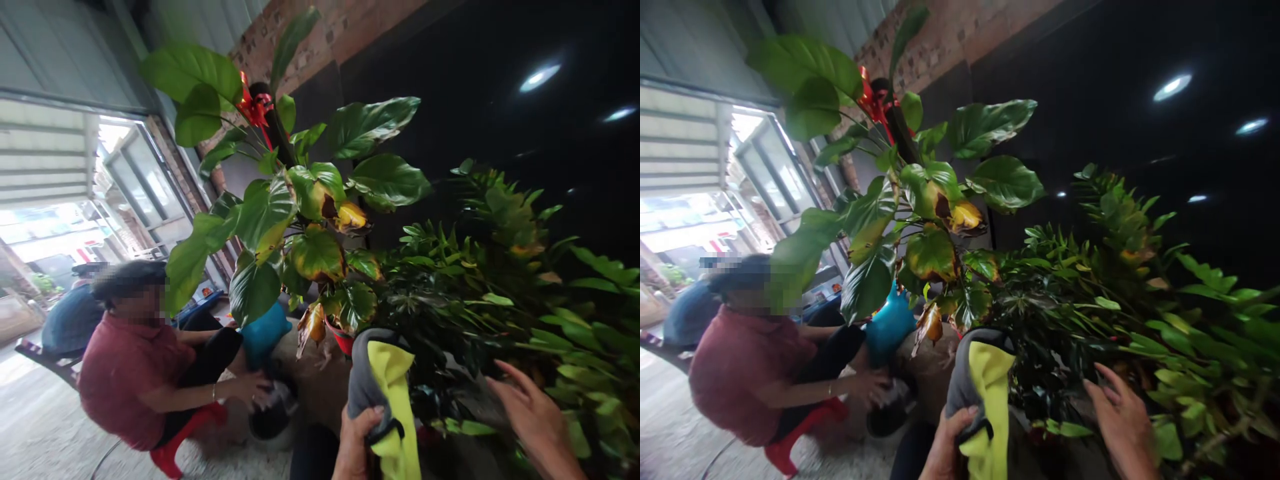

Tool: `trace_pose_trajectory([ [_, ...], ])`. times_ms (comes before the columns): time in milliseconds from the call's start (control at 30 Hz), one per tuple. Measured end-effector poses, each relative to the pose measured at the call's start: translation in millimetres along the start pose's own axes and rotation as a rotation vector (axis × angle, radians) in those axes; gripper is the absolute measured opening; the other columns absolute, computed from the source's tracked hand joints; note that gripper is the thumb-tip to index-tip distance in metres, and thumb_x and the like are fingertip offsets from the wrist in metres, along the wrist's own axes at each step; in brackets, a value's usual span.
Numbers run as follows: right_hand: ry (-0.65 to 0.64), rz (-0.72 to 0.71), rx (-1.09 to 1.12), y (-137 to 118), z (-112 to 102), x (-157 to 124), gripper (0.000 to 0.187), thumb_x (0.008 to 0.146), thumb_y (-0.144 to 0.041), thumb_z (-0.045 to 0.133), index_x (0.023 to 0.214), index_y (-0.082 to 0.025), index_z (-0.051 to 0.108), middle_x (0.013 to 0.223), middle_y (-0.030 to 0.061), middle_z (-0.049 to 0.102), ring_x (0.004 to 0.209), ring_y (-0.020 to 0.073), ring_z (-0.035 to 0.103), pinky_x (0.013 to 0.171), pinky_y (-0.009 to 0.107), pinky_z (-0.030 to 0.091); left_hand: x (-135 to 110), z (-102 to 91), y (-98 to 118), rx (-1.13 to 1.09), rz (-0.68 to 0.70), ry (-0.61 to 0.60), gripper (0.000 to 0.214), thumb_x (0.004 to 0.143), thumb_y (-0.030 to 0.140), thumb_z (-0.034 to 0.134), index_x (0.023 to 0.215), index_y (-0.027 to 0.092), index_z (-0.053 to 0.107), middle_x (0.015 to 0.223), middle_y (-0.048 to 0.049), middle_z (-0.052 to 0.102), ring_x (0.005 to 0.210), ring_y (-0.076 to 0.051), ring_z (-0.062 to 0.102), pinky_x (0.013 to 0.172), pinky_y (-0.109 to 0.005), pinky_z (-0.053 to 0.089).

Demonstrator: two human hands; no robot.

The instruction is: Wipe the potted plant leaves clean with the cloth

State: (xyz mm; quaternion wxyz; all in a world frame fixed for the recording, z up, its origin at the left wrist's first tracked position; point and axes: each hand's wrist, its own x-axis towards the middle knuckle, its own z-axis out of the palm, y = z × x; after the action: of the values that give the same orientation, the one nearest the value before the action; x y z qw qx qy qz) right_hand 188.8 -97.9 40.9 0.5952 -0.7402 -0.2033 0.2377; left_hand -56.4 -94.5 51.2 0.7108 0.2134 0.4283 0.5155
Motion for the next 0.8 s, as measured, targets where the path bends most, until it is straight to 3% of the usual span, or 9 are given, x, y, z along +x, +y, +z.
trace_pose_trajectory([
  [200, -0.216, 0.071, 0.189, 4.6, 13.1, -3.7, 0.049, 0.039, -0.056, 0.066, 0.078, -0.026, 0.071, 0.098, 0.0125, 0.076, 0.106, 0.0397, 0.063, 0.064, 0.039, 0.052, 5.1, 41.2, 65.2, 0.105, 0.238, -0.052, 0.055, 0.032, 0.029, 0.089, 0.081, 0.013, 0.07, 0.066, -0.0054, 0.071, 0.064, -0.024, 0.067, 0.067, -0.036, 0.055],
  [267, -0.261, 0.1, 0.281, 11.7, 15.5, -9.3, 0.049, 0.039, -0.054, 0.07, 0.08, -0.026, 0.073, 0.108, 0.0107, 0.074, 0.11, 0.0382, 0.062, 0.064, 0.036, 0.052, 15.7, 57.7, 72.9, 0.108, 0.322, -0.073, 0.055, 0.033, 0.028, 0.089, 0.083, 0.013, 0.071, 0.069, -0.0051, 0.073, 0.066, -0.023, 0.067, 0.07, -0.035, 0.055],
  [333, -0.281, 0.101, 0.323, 17.4, 15.8, -12.3, 0.049, 0.041, -0.055, 0.073, 0.081, -0.026, 0.075, 0.108, 0.0088, 0.075, 0.111, 0.0371, 0.062, 0.067, 0.036, 0.052, 25.6, 66.3, 59.7, 0.103, 0.341, -0.04, 0.053, 0.033, 0.028, 0.088, 0.082, 0.013, 0.071, 0.07, -0.0052, 0.073, 0.066, -0.022, 0.067, 0.071, -0.035, 0.055],
  [400, -0.305, 0.109, 0.355, 20.5, 14.3, -12.6, 0.048, 0.04, -0.054, 0.075, 0.08, -0.028, 0.076, 0.101, 0.0071, 0.076, 0.109, 0.0365, 0.063, 0.069, 0.036, 0.053, 28.3, 63.4, 28.1, 0.122, 0.26, -0.02, 0.049, 0.034, 0.028, 0.087, 0.078, 0.013, 0.071, 0.067, -0.0051, 0.072, 0.066, -0.023, 0.067, 0.07, -0.036, 0.054],
  [500, -0.346, 0.181, 0.433, 22.6, 9.6, -10.2, 0.042, 0.037, -0.05, 0.078, 0.074, -0.03, 0.077, 0.097, 0.0068, 0.077, 0.106, 0.0377, 0.065, 0.067, 0.037, 0.055, 14.0, 43.5, -19.3, 0.213, 0.048, -0.207, 0.046, 0.037, 0.028, 0.087, 0.079, 0.011, 0.074, 0.065, -0.0069, 0.071, 0.067, -0.026, 0.068, 0.069, -0.036, 0.054],
  [567, -0.377, 0.217, 0.516, 24.7, 5.7, -8.5, 0.04, 0.039, -0.051, 0.08, 0.072, -0.03, 0.077, 0.106, 0.0084, 0.075, 0.105, 0.0391, 0.065, 0.065, 0.04, 0.056, -0.4, 32.8, -24.0, 0.218, 0.034, -0.304, 0.05, 0.034, 0.028, 0.088, 0.079, 0.01, 0.075, 0.069, -0.0094, 0.073, 0.07, -0.028, 0.069, 0.069, -0.036, 0.054],
  [667, -0.396, 0.191, 0.605, 29.4, 1.8, -6.6, 0.038, 0.043, -0.052, 0.081, 0.072, -0.028, 0.077, 0.124, 0.0116, 0.067, 0.106, 0.0419, 0.064, 0.064, 0.043, 0.057, -8.2, 38.6, 17.1, 0.133, 0.228, -0.195, 0.055, 0.033, 0.027, 0.089, 0.083, 0.012, 0.074, 0.073, -0.0081, 0.074, 0.068, -0.026, 0.068, 0.066, -0.034, 0.055],
  [733, -0.383, 0.163, 0.634, 32.0, 1.9, -5.8, 0.036, 0.047, -0.052, 0.081, 0.073, -0.028, 0.077, 0.13, 0.0124, 0.064, 0.107, 0.0431, 0.063, 0.063, 0.045, 0.057, 0.6, 53.6, 50.9, 0.108, 0.341, -0.059, 0.047, 0.036, 0.03, 0.088, 0.076, 0.014, 0.07, 0.07, -0.0065, 0.073, 0.064, -0.024, 0.067, 0.064, -0.033, 0.054],
  [800, -0.359, 0.164, 0.654, 33.0, 3.7, -5.4, 0.037, 0.048, -0.054, 0.08, 0.074, -0.027, 0.077, 0.132, 0.0118, 0.063, 0.107, 0.0435, 0.063, 0.063, 0.046, 0.058, 15.0, 67.7, 63.9, 0.085, 0.439, 0.04, 0.049, 0.036, 0.031, 0.088, 0.079, 0.015, 0.069, 0.071, -0.0043, 0.073, 0.065, -0.021, 0.067, 0.066, -0.032, 0.054],
])
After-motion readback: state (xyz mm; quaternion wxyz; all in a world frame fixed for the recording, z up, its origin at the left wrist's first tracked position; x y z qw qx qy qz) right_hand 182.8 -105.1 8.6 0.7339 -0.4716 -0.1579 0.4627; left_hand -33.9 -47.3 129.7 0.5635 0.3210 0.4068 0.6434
